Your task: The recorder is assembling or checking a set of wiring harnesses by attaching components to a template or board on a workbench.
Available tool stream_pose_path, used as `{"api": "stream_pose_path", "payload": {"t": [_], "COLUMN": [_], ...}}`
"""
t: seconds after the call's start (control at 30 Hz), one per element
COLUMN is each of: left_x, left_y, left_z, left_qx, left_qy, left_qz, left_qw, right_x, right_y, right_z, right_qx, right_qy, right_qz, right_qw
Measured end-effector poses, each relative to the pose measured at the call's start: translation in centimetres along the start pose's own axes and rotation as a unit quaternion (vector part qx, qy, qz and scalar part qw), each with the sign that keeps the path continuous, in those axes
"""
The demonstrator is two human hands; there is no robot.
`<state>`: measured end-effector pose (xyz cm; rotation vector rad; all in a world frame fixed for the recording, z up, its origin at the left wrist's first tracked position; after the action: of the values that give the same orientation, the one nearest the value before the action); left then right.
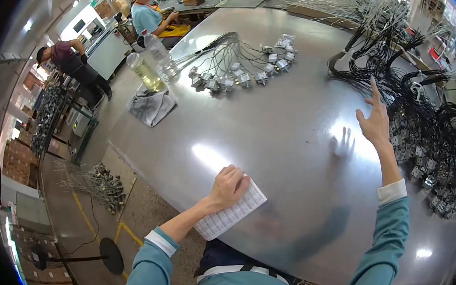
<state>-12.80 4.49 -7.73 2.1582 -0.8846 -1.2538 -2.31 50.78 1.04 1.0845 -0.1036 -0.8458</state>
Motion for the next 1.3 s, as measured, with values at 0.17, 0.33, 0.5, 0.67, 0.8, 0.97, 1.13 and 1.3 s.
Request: {"api": "stream_pose_path", "payload": {"t": [0.17, 0.33, 0.5, 0.67, 0.8, 0.97, 1.13, 1.3], "left_x": [1.5, 1.7, 1.2, 0.7, 1.0, 0.1, -0.4, -0.4], "left_y": [-0.3, -0.4, -0.1, 0.6, 0.8, 0.7, 0.6, 0.3], "left_z": [0.9, 1.2, 1.0, 0.6, 0.4, -0.2, -0.2, 0.9], "left_qx": [-0.018, -0.002, 0.014, 0.022, 0.022, 0.036, 0.030, 0.029], "left_qy": [0.022, 0.036, 0.059, 0.064, 0.082, 0.076, 0.070, 0.069], "left_qz": [0.032, 0.029, 0.045, 0.047, 0.056, 0.061, 0.054, 0.031], "left_qw": [0.999, 0.999, 0.997, 0.997, 0.995, 0.995, 0.996, 0.997], "right_x": [-1.8, -3.5, -6.4, -9.7, -12.7, -17.4, -15.5, -8.9], "right_y": [-1.0, -5.0, -9.5, -14.7, -17.9, -19.8, -18.4, -15.4], "right_z": [1.8, 2.8, 4.8, 3.1, 3.0, 1.1, 0.1, 3.5], "right_qx": [-0.008, -0.158, -0.163, -0.405, -0.395, -0.425, -0.263, -0.306], "right_qy": [0.030, 0.058, 0.093, -0.108, -0.174, -0.218, -0.243, -0.155], "right_qz": [-0.101, -0.120, -0.105, -0.184, -0.179, -0.187, -0.168, -0.027], "right_qw": [0.994, 0.978, 0.977, 0.889, 0.884, 0.858, 0.919, 0.939]}}
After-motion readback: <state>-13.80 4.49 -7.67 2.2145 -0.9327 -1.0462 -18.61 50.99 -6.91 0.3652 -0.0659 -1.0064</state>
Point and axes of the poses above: each hand's wrist, its own x-axis away from the middle knuckle, its own y-axis out of the back of the hand, z = x × y, the point moved 6 cm from there along -x, towards the middle knuckle, and after that the axes turned 7 degrees about -y, right-handed, at the moved point
